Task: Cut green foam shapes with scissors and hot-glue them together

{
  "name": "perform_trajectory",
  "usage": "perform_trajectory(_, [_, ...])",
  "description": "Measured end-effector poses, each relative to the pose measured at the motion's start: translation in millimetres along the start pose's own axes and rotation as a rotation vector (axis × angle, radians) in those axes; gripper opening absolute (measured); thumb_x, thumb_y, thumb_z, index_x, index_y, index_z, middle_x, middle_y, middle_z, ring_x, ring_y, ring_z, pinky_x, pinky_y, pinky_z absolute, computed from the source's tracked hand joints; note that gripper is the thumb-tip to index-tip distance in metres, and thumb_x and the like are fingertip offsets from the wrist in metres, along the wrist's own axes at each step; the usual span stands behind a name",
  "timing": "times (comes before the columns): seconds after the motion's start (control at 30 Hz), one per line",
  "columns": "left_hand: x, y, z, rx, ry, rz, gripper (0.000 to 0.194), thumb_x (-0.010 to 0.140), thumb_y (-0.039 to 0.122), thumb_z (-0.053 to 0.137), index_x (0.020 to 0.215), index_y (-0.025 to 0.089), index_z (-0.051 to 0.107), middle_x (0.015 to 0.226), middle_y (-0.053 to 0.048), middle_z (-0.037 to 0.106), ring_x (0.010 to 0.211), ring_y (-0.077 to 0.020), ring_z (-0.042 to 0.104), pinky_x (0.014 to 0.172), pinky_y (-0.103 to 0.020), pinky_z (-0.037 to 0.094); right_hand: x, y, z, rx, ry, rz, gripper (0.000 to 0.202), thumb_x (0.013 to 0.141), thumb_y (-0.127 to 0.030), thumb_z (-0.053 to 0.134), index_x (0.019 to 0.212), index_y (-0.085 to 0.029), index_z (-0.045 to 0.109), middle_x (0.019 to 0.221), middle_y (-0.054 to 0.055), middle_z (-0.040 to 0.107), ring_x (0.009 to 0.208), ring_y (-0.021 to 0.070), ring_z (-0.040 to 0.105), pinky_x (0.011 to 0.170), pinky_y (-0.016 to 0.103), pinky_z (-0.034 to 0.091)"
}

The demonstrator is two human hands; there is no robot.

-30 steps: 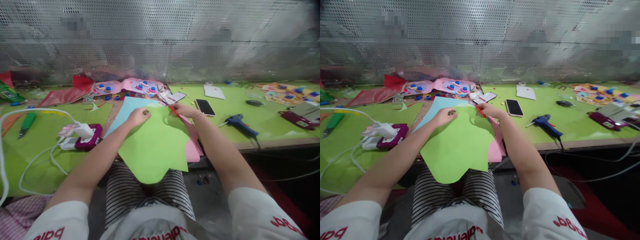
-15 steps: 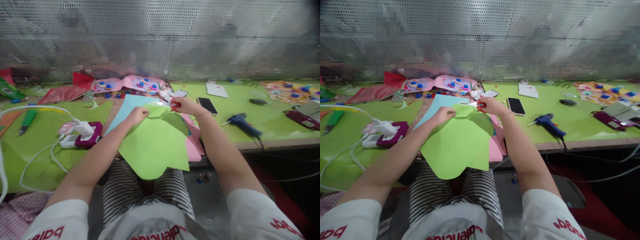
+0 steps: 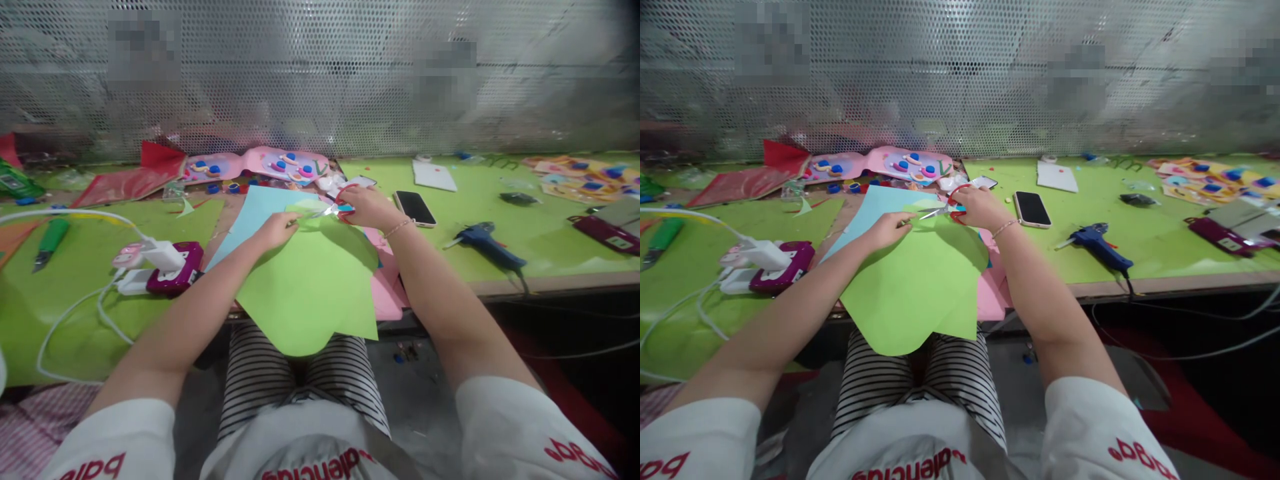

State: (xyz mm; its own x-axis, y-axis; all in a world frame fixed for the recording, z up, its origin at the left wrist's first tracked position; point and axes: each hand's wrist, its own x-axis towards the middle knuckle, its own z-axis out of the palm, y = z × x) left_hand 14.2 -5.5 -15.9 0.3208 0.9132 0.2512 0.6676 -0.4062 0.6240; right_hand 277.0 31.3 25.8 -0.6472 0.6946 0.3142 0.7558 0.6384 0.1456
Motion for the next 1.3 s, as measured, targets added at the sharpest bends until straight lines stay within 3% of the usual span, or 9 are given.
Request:
perform_trajectory(0.23, [1, 1, 3.6, -0.041, -0.078, 0.035, 0.039, 0.082, 0.016, 0.05, 0.118, 0.02, 0.066, 0.116, -0.008, 0.068, 0.102, -0.0226, 0.063, 0.094, -0.036, 0.044, -3, 3, -1, 0.026, 0.03, 0.014, 0.032, 0.079, -0.029, 0.054, 0.107, -0.017, 0.064, 0.111, 0.013, 0.064, 0.102, 0.0277, 0.057, 0.082, 0.037, 0.035])
perform_trajectory(0.4, [1, 1, 5.4, -0.151, -0.057, 0.023, 0.037, 0.076, 0.012, 0.057, 0.11, 0.022, 0.07, 0.115, -0.007, 0.069, 0.106, -0.024, 0.062, 0.098, -0.037, 0.043, -4, 9, 0, 0.064, 0.015, 0.022, 0.031, 0.078, -0.028, 0.055, 0.107, -0.018, 0.064, 0.112, 0.012, 0.064, 0.103, 0.0273, 0.056, 0.084, 0.037, 0.037])
perform_trajectory(0.87, [1, 1, 5.4, -0.067, -0.082, 0.056, 0.04, 0.08, 0.012, 0.05, 0.114, 0.018, 0.068, 0.119, -0.011, 0.067, 0.107, -0.0259, 0.062, 0.098, -0.041, 0.043, -4, 7, -2, 0.16, -0.038, 0.002, 0.03, 0.078, -0.025, 0.054, 0.105, -0.017, 0.064, 0.107, 0.013, 0.065, 0.102, 0.0261, 0.056, 0.084, 0.037, 0.04])
perform_trajectory(1.17, [2, -2, 5.9, -0.21, -0.061, 0.015, 0.037, 0.073, 0.01, 0.058, 0.105, 0.023, 0.072, 0.113, -0.006, 0.07, 0.106, -0.0258, 0.062, 0.102, -0.042, 0.04, -4, 7, -2, 0.177, -0.065, 0.01, 0.028, 0.076, -0.025, 0.054, 0.1, -0.016, 0.066, 0.098, 0.012, 0.066, 0.092, 0.0244, 0.057, 0.08, 0.034, 0.039])
perform_trajectory(1.3, [1, 2, 4.0, -0.16, -0.082, 0.013, 0.038, 0.075, 0.012, 0.056, 0.11, 0.019, 0.07, 0.113, -0.008, 0.07, 0.106, -0.0253, 0.062, 0.101, -0.04, 0.042, -4, 6, -4, 0.189, -0.091, 0.021, 0.027, 0.077, -0.025, 0.054, 0.099, -0.015, 0.066, 0.094, 0.011, 0.066, 0.086, 0.0228, 0.057, 0.076, 0.032, 0.038])
